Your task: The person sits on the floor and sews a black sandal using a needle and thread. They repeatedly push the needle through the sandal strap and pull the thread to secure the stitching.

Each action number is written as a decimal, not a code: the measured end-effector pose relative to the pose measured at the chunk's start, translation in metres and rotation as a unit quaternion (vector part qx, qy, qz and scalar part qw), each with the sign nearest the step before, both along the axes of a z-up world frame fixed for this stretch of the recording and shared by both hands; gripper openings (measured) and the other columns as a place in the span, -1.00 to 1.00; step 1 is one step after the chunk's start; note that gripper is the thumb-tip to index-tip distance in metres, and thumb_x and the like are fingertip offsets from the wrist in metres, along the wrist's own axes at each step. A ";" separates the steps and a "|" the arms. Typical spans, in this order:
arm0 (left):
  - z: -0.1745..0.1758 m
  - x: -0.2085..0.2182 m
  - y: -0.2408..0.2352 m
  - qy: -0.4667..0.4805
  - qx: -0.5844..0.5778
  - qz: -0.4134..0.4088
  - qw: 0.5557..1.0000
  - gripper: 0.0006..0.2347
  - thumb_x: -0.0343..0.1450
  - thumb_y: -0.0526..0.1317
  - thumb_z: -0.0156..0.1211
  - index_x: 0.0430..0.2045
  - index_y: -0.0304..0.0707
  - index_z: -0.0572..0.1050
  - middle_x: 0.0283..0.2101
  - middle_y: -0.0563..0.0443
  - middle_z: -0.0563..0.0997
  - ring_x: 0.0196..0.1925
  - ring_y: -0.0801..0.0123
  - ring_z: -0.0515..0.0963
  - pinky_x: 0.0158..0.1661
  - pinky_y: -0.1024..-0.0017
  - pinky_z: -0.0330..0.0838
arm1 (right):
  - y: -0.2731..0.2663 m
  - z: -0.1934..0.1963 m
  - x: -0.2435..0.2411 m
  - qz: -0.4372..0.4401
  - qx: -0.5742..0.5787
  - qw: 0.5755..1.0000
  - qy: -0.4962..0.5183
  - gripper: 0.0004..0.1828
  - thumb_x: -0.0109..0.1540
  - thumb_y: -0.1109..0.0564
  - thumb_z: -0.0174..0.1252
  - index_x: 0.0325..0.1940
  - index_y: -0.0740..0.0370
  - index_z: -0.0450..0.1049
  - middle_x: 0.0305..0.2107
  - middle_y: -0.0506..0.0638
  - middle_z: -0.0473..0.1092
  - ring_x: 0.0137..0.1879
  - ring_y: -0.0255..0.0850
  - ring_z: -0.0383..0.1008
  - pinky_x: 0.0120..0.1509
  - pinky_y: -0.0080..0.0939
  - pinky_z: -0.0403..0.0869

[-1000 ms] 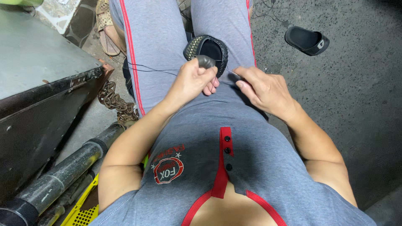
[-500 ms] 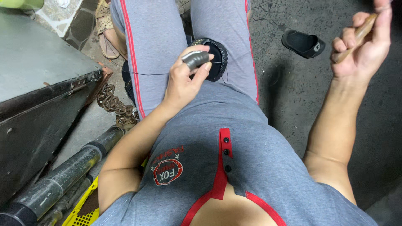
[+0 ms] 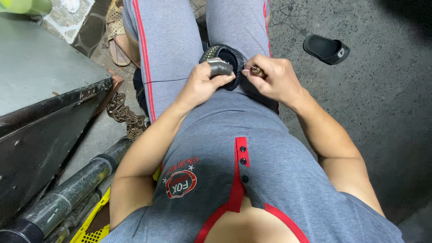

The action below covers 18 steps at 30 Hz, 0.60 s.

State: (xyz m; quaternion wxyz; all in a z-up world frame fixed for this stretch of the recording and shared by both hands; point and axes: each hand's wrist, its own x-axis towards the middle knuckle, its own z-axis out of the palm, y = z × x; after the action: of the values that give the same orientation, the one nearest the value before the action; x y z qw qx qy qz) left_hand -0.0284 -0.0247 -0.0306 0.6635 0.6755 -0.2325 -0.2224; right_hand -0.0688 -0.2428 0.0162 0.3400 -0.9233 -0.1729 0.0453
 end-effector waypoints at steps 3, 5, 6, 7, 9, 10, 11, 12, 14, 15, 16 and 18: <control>0.010 0.009 0.004 0.173 -0.204 0.025 0.963 -0.89 0.39 -0.39 0.21 -0.28 -0.20 0.51 -0.11 0.07 0.47 -0.05 0.42 0.44 0.03 0.48 0.33 | -0.001 0.007 0.003 -0.040 0.060 0.993 0.089 -0.92 0.22 0.25 0.19 -0.28 0.18 0.40 -0.67 -0.12 0.19 -0.57 -0.27 0.13 -0.40 -0.27 0.19; 0.020 0.021 0.004 0.263 -0.328 0.039 0.906 -0.81 0.42 -0.42 0.14 -0.14 -0.18 0.55 0.07 0.02 0.51 0.13 0.31 0.42 0.18 0.34 0.34 | -0.001 0.011 0.003 -0.068 0.095 0.983 0.145 -0.90 0.22 0.25 0.21 -0.31 0.16 0.41 -0.73 -0.19 0.07 -0.59 -0.39 -0.01 -0.42 -0.36 0.10; 0.024 0.031 0.003 0.297 -0.370 0.063 0.878 -0.91 0.42 -0.32 0.14 -0.26 -0.28 0.51 -0.10 -0.05 0.53 0.00 0.21 0.49 0.15 0.26 0.38 | -0.001 0.012 0.004 -0.077 0.107 0.973 0.187 -0.91 0.21 0.24 0.21 -0.32 0.14 0.42 -0.71 -0.21 0.08 -0.57 -0.42 -0.02 -0.42 -0.38 0.08; 0.029 0.041 0.002 0.330 -0.410 0.087 0.846 -0.84 0.41 -0.21 0.13 -0.39 -0.38 0.48 -0.28 -0.13 0.56 -0.12 0.11 0.55 0.11 0.18 0.43 | -0.001 0.013 0.005 -0.086 0.120 0.962 0.230 -0.92 0.21 0.22 0.20 -0.33 0.12 0.43 -0.69 -0.22 0.09 -0.55 -0.45 -0.03 -0.42 -0.41 0.05; 0.034 0.060 -0.011 0.334 -0.404 0.095 0.846 -0.89 0.41 -0.26 0.07 -0.46 -0.31 0.37 -0.40 -0.04 0.45 -0.33 0.28 0.41 -0.20 0.35 0.31 | -0.004 0.008 0.008 -0.082 0.132 0.955 0.253 -0.92 0.21 0.21 0.21 -0.34 0.09 0.43 -0.69 -0.23 0.07 -0.54 -0.46 -0.05 -0.42 -0.41 0.03; 0.036 0.069 -0.017 0.340 -0.397 0.103 0.846 -0.89 0.41 -0.30 0.00 -0.53 -0.23 0.26 -0.52 0.06 0.33 -0.54 0.44 0.27 -0.51 0.51 0.20 | -0.006 0.006 0.009 -0.080 0.145 0.946 0.278 -0.91 0.20 0.20 0.22 -0.35 0.07 0.44 -0.69 -0.24 0.05 -0.53 -0.46 -0.07 -0.41 -0.42 0.00; 0.028 0.077 -0.027 0.341 -0.397 0.103 0.846 -0.89 0.41 -0.30 0.00 -0.53 -0.23 0.26 -0.52 0.06 0.33 -0.54 0.44 0.27 -0.51 0.51 0.20 | -0.005 0.006 0.011 -0.081 0.145 0.946 0.279 -0.91 0.20 0.20 0.22 -0.35 0.07 0.44 -0.69 -0.24 0.05 -0.53 -0.46 -0.07 -0.41 -0.42 0.00; 0.020 0.086 -0.037 0.324 -0.361 0.122 0.866 -0.85 0.35 -0.33 0.00 -0.66 -0.26 0.26 -0.61 0.07 0.27 -0.62 0.51 0.20 -0.59 0.55 0.05 | -0.004 0.006 0.013 -0.081 0.147 0.943 0.286 -0.91 0.20 0.19 0.23 -0.35 0.07 0.44 -0.70 -0.25 0.05 -0.54 -0.47 -0.07 -0.43 -0.42 -0.01; -0.001 0.100 -0.057 0.308 -0.325 0.140 0.883 -0.80 0.29 -0.35 0.00 -0.80 -0.29 0.25 -0.71 0.08 0.21 -0.71 0.57 0.13 -0.66 0.59 -0.09 | -0.002 0.005 0.017 -0.081 0.149 0.941 0.294 -0.90 0.20 0.19 0.24 -0.35 0.07 0.43 -0.71 -0.26 0.04 -0.55 -0.48 -0.08 -0.45 -0.43 -0.03; -0.014 0.106 -0.067 0.327 -0.333 0.160 0.870 -0.82 0.25 -0.40 -0.03 -0.81 -0.28 0.23 -0.72 0.05 0.24 -0.73 0.58 0.11 -0.69 0.60 -0.13 | -0.001 0.005 0.018 -0.086 0.158 0.939 0.292 -0.90 0.20 0.19 0.23 -0.35 0.07 0.44 -0.71 -0.27 0.04 -0.55 -0.48 -0.08 -0.45 -0.43 -0.03; -0.027 0.111 -0.078 0.346 -0.340 0.180 0.856 -0.83 0.21 -0.45 -0.06 -0.83 -0.26 0.22 -0.74 0.02 0.27 -0.76 0.59 0.10 -0.72 0.62 -0.17 | 0.000 0.005 0.020 -0.091 0.168 0.938 0.289 -0.91 0.21 0.20 0.23 -0.35 0.08 0.44 -0.71 -0.27 0.05 -0.56 -0.49 -0.07 -0.46 -0.44 -0.03; -0.053 0.119 -0.089 0.344 -0.336 0.180 0.858 -0.83 0.21 -0.42 -0.08 -0.84 -0.24 0.22 -0.76 0.09 0.19 -0.76 0.60 0.07 -0.71 0.61 -0.20 | 0.001 0.003 0.022 -0.095 0.167 0.937 0.291 -0.90 0.21 0.20 0.22 -0.35 0.08 0.44 -0.71 -0.27 0.05 -0.55 -0.49 -0.07 -0.45 -0.43 -0.02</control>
State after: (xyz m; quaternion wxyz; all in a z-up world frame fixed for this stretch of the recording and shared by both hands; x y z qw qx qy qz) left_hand 0.0904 -0.1140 -0.0837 0.9162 0.3224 0.0756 -0.2256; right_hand -0.0464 -0.2418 0.0189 0.5278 -0.8117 0.0166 0.2496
